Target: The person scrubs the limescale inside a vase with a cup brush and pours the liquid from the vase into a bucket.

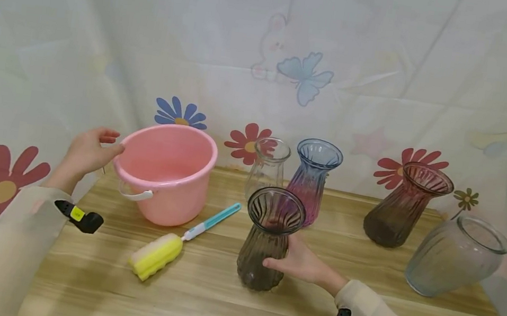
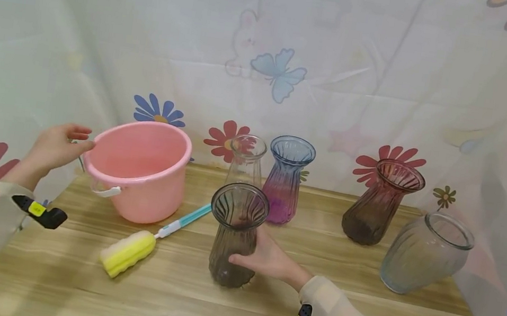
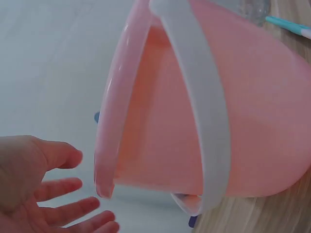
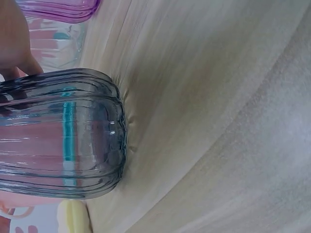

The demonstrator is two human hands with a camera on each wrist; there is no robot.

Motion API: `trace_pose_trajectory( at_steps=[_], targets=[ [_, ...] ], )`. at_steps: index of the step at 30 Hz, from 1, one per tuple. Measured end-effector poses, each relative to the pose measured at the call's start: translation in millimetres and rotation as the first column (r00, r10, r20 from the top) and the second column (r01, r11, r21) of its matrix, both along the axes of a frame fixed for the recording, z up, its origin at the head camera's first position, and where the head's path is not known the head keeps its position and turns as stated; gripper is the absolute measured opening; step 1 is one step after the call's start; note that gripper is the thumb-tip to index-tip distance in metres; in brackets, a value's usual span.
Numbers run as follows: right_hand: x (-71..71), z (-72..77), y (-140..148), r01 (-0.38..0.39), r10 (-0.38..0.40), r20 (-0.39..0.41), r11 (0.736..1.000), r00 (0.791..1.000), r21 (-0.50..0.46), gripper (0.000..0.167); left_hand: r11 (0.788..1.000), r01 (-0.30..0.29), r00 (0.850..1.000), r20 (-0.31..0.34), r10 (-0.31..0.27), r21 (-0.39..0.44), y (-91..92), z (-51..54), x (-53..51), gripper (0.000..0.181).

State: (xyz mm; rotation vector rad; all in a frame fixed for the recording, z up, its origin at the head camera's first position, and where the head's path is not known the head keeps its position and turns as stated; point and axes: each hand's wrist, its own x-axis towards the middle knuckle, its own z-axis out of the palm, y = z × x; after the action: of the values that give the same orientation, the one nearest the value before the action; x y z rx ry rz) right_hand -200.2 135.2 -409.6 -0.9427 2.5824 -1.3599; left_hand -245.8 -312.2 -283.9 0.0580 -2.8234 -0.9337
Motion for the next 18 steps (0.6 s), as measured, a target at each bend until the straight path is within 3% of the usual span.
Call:
trace_pose_trajectory(
  at_steps=[2, 4, 9, 11, 15, 18],
  targets=[
    [-0.2, -0.7, -0.6, 0.002, -0.002, -0.01, 1.0, 1.0, -0.01, 0.082, 0.999, -0.004, 0.999, 0.05, 0.001, 0.044, -2.9, -0.9, -4.4, 0.058],
    [4.5, 7.6, -3.6, 0.006, -0.006, -0.001, 1.0, 1.0, -0.019, 0.081, 0.996, -0.013, 0.996, 0.09, 0.005, 0.09, -4.7, -1.6, -7.9, 0.058],
    [4.6, 9.3, -8.1, 0.036, -0.036, -0.003, 0.999, 0.999, -0.028, 0.083, 0.981, -0.054, 0.988, 0.153, 0.025, 0.186, -8.4, -4.6, -15.4, 0.055],
    [-0.1, 2.1, -8.1, 0.056, -0.056, -0.019, 0.998, 0.998, -0.028, 0.087, 0.975, -0.068, 0.986, 0.164, 0.033, 0.211, -8.5, -5.4, -16.9, 0.052],
    [-3.5, 6.5, -12.9, 0.091, -0.092, -0.056, 0.995, 0.994, -0.033, 0.096, 0.968, -0.075, 0.986, 0.165, 0.035, 0.241, -5.5, -5.4, -17.7, 0.049],
    [-7.0, 12.9, -19.8, 0.156, -0.149, -0.135, 0.987, 0.98, 0.043, 0.098, 0.964, -0.082, 0.985, 0.169, 0.039, 0.253, -6.7, -6.3, -17.1, 0.048]
  ],
)
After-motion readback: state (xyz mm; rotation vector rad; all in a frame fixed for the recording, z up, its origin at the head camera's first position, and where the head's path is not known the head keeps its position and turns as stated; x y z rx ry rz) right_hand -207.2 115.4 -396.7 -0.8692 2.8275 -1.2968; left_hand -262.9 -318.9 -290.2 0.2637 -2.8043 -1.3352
